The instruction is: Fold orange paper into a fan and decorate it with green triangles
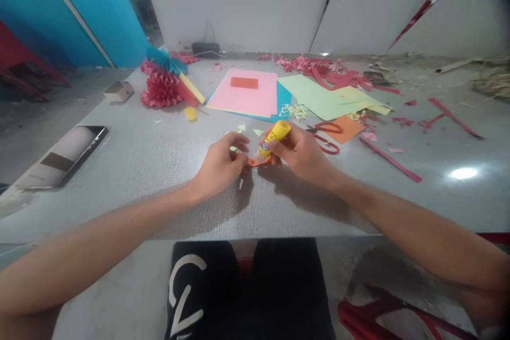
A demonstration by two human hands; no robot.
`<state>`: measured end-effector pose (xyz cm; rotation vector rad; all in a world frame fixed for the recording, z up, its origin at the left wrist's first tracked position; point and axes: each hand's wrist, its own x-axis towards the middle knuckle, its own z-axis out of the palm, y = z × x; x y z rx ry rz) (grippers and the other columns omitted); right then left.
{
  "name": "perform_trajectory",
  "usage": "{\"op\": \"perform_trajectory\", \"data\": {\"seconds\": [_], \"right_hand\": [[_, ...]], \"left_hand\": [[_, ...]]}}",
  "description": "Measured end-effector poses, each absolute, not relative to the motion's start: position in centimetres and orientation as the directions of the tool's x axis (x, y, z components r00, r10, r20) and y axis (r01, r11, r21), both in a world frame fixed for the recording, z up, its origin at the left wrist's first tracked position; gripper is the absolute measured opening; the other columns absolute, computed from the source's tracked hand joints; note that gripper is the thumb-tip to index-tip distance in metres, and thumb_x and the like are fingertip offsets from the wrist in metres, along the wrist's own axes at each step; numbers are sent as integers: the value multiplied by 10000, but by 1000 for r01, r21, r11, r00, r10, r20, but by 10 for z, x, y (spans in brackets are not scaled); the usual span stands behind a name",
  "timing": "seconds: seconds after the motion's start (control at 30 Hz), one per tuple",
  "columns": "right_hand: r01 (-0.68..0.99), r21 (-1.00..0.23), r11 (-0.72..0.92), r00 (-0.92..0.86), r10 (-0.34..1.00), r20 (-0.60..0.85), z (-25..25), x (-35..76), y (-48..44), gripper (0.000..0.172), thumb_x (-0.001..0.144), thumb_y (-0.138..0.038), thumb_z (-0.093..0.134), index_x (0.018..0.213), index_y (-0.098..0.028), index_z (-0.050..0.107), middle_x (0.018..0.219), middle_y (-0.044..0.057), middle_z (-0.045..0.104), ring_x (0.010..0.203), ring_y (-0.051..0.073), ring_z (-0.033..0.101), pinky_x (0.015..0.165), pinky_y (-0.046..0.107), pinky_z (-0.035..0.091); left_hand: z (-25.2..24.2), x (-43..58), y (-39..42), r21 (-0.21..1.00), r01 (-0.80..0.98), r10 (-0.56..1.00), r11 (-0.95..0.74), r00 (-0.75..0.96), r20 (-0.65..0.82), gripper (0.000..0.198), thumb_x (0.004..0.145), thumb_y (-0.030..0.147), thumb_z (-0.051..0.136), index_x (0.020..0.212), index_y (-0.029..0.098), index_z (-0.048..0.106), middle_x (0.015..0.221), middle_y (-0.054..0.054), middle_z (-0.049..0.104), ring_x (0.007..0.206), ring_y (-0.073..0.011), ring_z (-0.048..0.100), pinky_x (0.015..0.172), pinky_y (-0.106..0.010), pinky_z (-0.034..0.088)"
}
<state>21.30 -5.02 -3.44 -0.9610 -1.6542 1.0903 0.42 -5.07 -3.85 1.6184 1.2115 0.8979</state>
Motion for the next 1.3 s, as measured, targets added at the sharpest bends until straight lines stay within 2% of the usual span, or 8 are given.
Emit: {"op": "perform_trajectory", "data": {"seconds": [0.27, 0.43, 0.63, 0.83, 1.3], "right_hand": [[304, -852, 427, -353, 881, 316, -51, 212, -46, 288, 967, -477, 686, 1067, -221, 602, 993, 55, 696, 781, 181, 643, 681, 326, 537], [355, -816, 456, -363, 872, 329, -52, 212, -45, 219, 979, -399, 666, 1075, -212, 601, 997, 65, 703, 822, 203, 650, 715, 347, 521], [459, -726, 512, -395, 849, 350, -48, 210, -45, 214, 974, -404, 673, 1037, -225, 574, 918, 41, 692, 761, 200, 618, 691, 339, 467], [573, -602, 556, -411, 830, 376, -43, 206, -48, 216, 970, -391, 667, 984, -228, 526, 742, -12, 597, 636, 168, 522, 608, 305, 377], [595, -517, 616, -484, 787, 381, -43, 201, -53, 174, 1016, -376, 593, 984, -234, 499, 844, 36, 636, 717, 207, 559, 655, 330, 376]], "left_hand": [[-41, 3, -50, 931, 329, 958, -155, 281, 60, 276, 848, 65, 573, 1101, 169, 612, 1059, -75, 707, 597, -96, 678, 521, -222, 531], [-41, 4, -50, 934, 324, 958, -149, 281, 55, 303, 836, 41, 569, 1104, 173, 619, 1059, -69, 708, 613, -92, 685, 535, -214, 540], [-44, 3, -49, 940, 305, 957, -154, 284, 65, 305, 820, 49, 619, 1096, 178, 624, 1062, -68, 720, 603, -93, 675, 532, -219, 536], [-47, 1, -47, 936, 310, 949, -168, 307, 69, 327, 806, 39, 616, 1100, 182, 622, 1075, -64, 719, 588, -91, 671, 539, -232, 529], [-48, -1, -47, 932, 317, 949, -175, 306, 73, 343, 805, 36, 576, 1102, 201, 623, 1127, -70, 707, 607, -100, 675, 520, -222, 522]]}}
